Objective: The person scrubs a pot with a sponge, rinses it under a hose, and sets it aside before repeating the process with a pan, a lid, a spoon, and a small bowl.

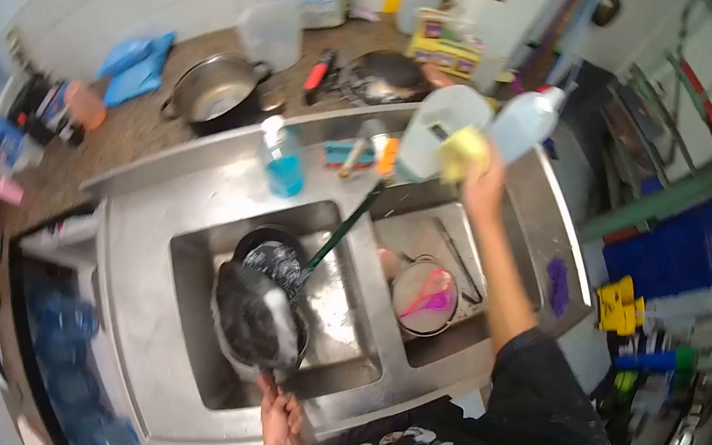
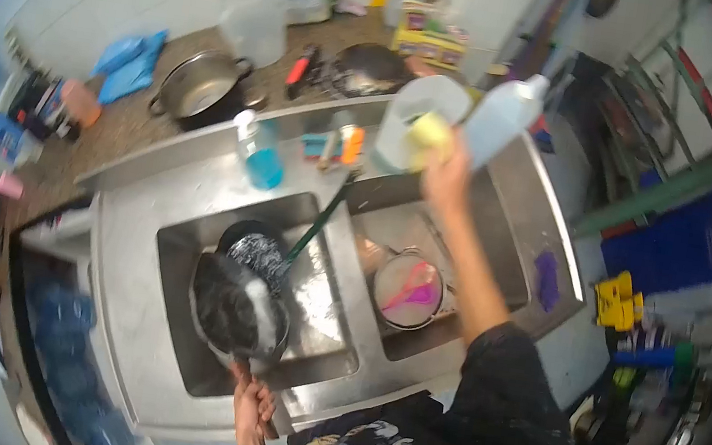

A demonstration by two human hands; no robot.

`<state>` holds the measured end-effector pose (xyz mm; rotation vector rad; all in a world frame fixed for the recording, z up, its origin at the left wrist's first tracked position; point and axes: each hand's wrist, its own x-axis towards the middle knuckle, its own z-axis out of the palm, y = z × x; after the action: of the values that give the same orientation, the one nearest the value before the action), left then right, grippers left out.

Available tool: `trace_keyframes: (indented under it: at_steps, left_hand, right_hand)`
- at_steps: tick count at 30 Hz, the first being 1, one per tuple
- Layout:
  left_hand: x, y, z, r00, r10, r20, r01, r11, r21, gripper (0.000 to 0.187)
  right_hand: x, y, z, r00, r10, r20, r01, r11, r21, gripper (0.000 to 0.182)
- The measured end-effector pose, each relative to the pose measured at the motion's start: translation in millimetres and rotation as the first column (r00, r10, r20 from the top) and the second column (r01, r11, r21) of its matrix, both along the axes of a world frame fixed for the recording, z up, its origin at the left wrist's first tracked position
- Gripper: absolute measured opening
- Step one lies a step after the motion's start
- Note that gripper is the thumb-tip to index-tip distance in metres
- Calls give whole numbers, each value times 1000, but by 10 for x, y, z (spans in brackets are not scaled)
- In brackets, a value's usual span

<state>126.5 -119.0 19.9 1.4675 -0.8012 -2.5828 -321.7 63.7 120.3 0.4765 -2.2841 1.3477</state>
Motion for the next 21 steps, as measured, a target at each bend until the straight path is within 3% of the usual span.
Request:
trace_keyframes:
  at_steps: [1,2,3,5,7,8,9,10,11,12,14,15,17,18,19,21]
  left_hand:
    - [-18,-30,-13,1000,-4,16,4,1000,1,15]
    - [-46,-48,-30,1000,-26,15,27,999,-19,14]
    - [-69,-51,-31,998,-56,14,56,998,-39,14]
    - [-116,-63,-23,998,-56,36,57,998,-29,15]
    - [-122,-60,-54,999,-42,34,44,998,-48,15]
    - [-138,-59,-53,998,-52,34,54,997,-47,16]
    - [-145,-52,-50,997,-67,36,68,997,-46,16]
    - [-147,-50,-55,998,-36,45,37,999,-21,15]
    - [-141,-60,-81,998,-33,57,34,999,-22,15]
    - [-127,-75,-110,1000,-2,12,1,999,44,16]
    - [-63,-108,-177,996,76,-56,-64,981,185,15]
    - [-45,-142,-187,995,83,-52,-72,981,178,15]
    - [4,-206,-184,979,167,-121,-108,914,390,13]
    - [31,-222,-240,978,168,-121,-109,916,385,13]
    - [72,-222,-322,966,203,-161,-109,883,457,11]
    - [106,-209,-411,950,241,-198,-103,842,529,10]
  right_hand:
    - [-348,1,65,998,-56,-4,56,998,7,48]
    - [-732,80,92,997,46,-62,-36,987,159,54]
    - [-782,35,151,960,48,-277,52,939,341,56]
    - [-444,-210,442,870,15,-493,201,902,382,49]
    - [215,-493,502,958,203,-203,-163,967,196,34]
    - [460,-526,301,925,362,112,-374,921,108,29]
    - [689,-543,-10,768,500,400,-530,847,-40,25]
    - [924,-598,-472,532,633,563,-637,737,-226,21]
    - [1157,-699,-874,154,590,792,-598,694,-401,25]
    - [1398,-803,-1310,59,489,870,-583,724,-368,38]
    - [1665,-1011,-2137,349,335,875,-347,914,-211,54]
    - [1642,-1138,-2226,343,344,874,-353,910,-219,54]
    - [1497,-1389,-2327,301,428,852,-9,895,-447,58]
    - [1423,-1475,-2474,355,403,844,-9,904,-427,47]
    - [1365,-1525,-2524,354,405,843,-10,903,-430,47]
    - [1304,-1573,-2516,275,458,845,115,858,-502,35]
